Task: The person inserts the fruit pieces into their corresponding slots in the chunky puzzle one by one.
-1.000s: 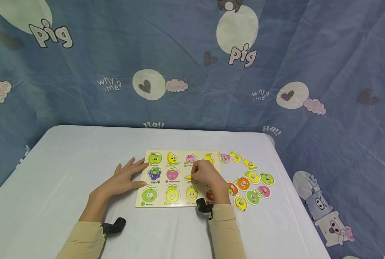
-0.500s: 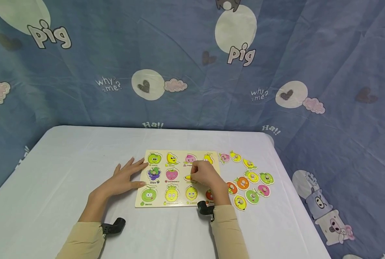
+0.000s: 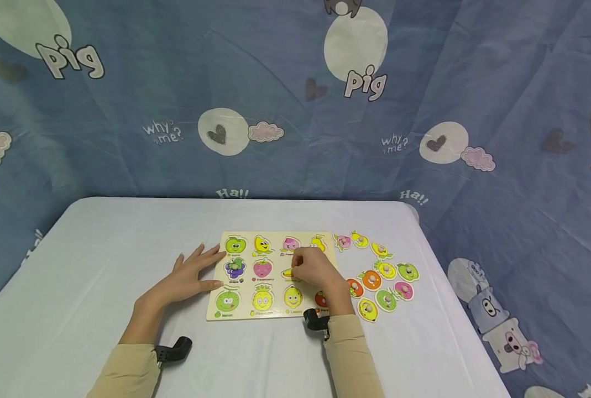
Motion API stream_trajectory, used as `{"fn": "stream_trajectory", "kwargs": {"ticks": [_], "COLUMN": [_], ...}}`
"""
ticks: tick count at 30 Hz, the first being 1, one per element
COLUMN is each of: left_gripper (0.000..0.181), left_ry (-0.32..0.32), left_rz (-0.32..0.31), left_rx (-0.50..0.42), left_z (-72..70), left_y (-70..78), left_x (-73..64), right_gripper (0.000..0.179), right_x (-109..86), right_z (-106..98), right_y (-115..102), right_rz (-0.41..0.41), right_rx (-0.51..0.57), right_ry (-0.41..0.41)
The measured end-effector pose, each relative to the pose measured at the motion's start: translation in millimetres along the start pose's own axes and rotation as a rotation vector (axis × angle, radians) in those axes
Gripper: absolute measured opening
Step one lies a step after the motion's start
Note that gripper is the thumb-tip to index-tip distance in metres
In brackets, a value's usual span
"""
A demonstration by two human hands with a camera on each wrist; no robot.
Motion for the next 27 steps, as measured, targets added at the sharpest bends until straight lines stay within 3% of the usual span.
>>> {"fn": "stream_trajectory", "kwargs": {"ticks": [11, 27], "left_gripper": [0.081, 0.081], "left_ry": [0.011, 0.010], "left_rz": [0.005, 0.004], "left_rx": [0.003, 0.004], "left_z": [-0.1, 0.9], "left_y": [-0.2, -0.3], "left_x": [-1.2, -0.7], "right_gripper": [0.008, 0.007], "right_x": [-5.6, -6.7], "right_z": [-4.0, -22.6], "right_y": [-3.8, 12.1], "right_rz": [0.009, 0.023], "right_rx": [-0.034, -0.006], "right_ry": [0.024, 0.109]}}
Point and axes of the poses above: each hand's wrist, its own x-axis towards the middle knuckle, its own z-axis out of the palm, y = z × x, the point moved 3 cm from there along x, towards the middle knuckle, and after that the axes turned 15 degrees about z, right-handed, at the moved point
